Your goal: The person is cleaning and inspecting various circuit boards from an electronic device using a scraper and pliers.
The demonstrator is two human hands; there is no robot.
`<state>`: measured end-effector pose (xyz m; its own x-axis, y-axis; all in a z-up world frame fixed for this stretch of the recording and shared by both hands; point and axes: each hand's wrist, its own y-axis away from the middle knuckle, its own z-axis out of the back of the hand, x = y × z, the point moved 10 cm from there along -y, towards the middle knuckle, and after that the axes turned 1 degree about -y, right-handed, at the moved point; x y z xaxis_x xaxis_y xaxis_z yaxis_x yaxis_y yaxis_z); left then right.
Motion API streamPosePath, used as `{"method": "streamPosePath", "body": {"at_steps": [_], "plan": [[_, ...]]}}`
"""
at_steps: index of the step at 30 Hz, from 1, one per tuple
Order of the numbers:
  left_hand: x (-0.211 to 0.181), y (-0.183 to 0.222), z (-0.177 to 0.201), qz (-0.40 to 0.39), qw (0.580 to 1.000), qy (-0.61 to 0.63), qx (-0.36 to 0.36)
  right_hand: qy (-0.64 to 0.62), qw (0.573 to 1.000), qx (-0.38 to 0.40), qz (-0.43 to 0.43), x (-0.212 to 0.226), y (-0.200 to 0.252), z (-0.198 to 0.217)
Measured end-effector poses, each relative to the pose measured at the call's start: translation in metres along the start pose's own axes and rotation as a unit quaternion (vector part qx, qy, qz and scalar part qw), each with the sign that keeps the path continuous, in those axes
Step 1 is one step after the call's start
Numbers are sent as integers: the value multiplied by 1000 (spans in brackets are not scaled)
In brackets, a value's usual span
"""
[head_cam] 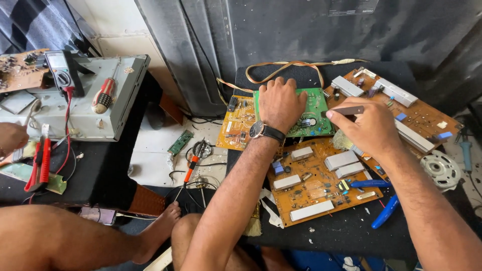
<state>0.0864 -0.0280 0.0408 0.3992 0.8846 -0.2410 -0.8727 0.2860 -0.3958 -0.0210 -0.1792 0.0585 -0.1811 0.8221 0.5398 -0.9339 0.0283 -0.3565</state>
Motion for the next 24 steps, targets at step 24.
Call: {"method": "streamPosePath", "body": {"at_steps": [24], "plan": [[-1,1,4,-7,1000,11,-18,2,1000,-4,16,-1,-2,-1]]}}
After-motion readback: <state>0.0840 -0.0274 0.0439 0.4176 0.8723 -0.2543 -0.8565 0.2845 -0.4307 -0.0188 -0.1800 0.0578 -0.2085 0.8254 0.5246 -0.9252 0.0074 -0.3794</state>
